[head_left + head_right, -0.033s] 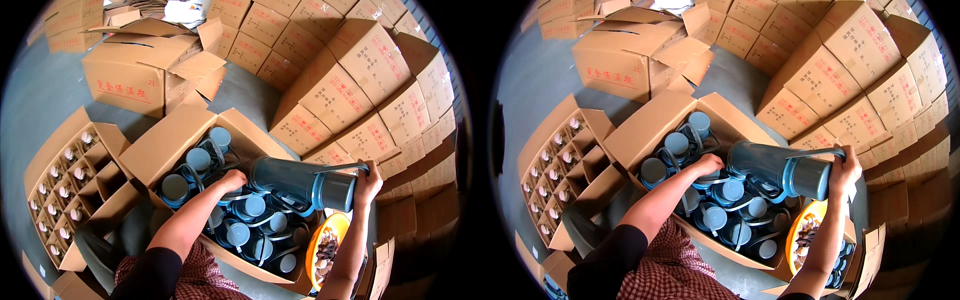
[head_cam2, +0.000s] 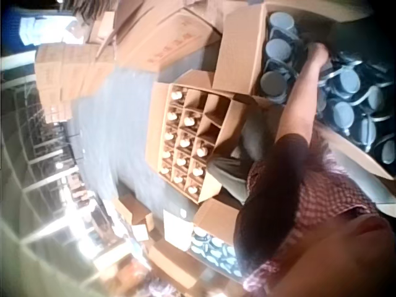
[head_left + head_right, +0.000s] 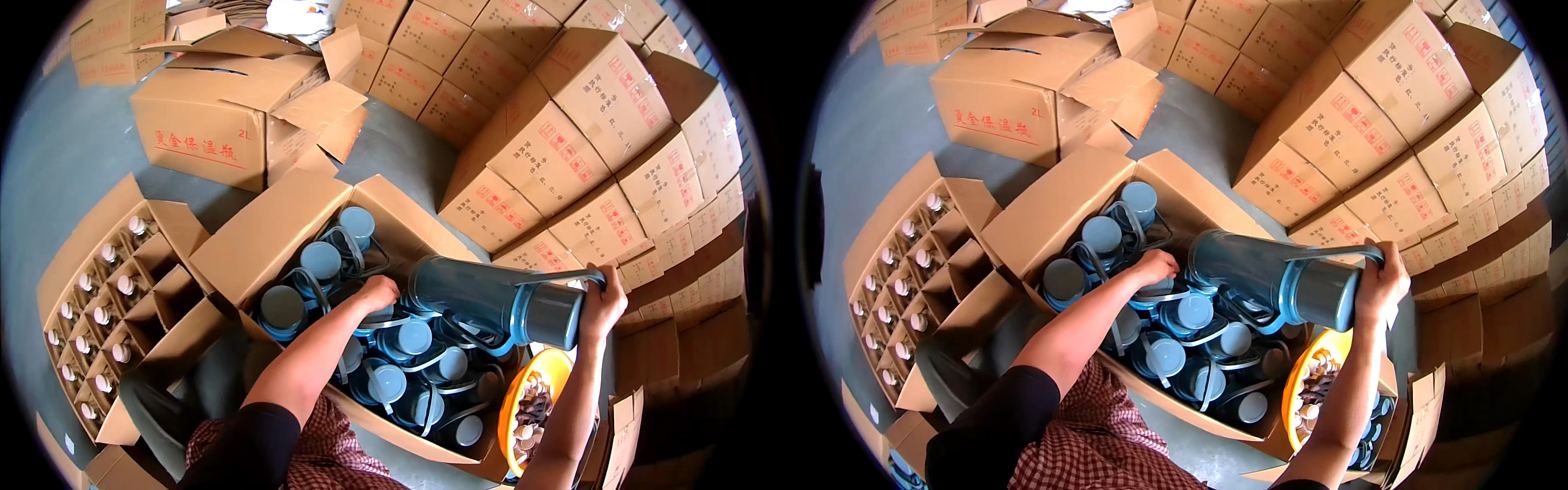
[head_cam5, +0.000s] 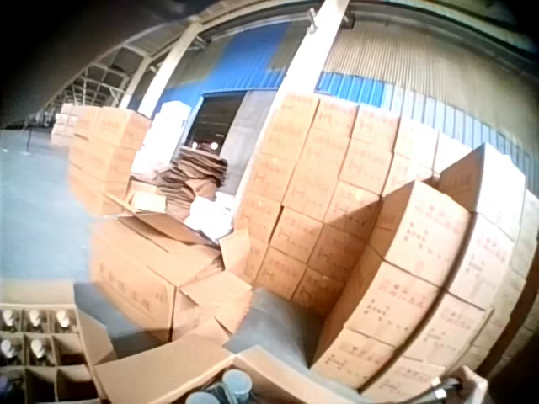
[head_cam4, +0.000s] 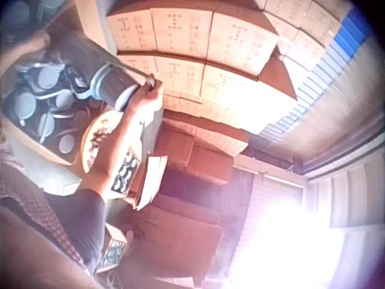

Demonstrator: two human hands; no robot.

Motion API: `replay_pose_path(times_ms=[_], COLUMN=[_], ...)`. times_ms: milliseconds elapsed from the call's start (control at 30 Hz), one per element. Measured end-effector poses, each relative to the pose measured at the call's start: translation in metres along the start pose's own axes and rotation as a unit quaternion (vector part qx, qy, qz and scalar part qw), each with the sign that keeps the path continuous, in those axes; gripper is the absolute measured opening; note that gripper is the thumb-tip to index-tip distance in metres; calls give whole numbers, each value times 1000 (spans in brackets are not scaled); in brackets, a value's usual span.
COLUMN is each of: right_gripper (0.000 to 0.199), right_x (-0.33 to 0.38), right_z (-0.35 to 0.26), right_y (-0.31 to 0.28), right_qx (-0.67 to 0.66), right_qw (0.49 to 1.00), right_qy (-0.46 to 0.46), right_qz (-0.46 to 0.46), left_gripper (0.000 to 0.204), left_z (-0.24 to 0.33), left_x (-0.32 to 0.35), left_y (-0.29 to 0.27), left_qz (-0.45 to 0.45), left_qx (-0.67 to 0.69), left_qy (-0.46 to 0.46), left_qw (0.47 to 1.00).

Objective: The person assembles blue thermos bottles by inserting a stainless steel liner into the blue plastic body and screwing on the lid. The person repeatedly picks up the components from surrounding cardboard boxes, assembles them, and places the finished bottles into a box.

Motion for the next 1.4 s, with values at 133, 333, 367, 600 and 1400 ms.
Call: replay_pose_path(times_ms=[133,333,367,600,1400], right_gripper=[20,21,22,17,33], right_x=[-3,-21,-21,-8,154], right_z=[13,6,4,-11,-118], right_y=[0,4,4,39,326], right_qx=[-28,-59,-68,-115,-183], right_qw=[1000,997,997,993,908], right_qy=[-5,3,3,30,-125], right_qz=[10,42,45,11,-356], left_gripper=[21,26,26,70,41], left_z=[18,2,0,24,45], left_x=[-15,-37,-41,-9,206], left_y=[0,11,6,-51,-92], left_qz=[79,-4,20,109,138], left_qx=[-225,-376,-376,-393,-103], left_qy=[0,-86,-91,-125,32], left_qw=[971,923,922,905,985])
Point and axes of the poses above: each hand's wrist, its own x-axis away from the middle knuckle, its own y-axis out of the palm, z = x × y, the point moved 9 cm from there along -x, towards the middle knuckle, and after that the axes turned 6 degrees about x, right-handed, at the moved point
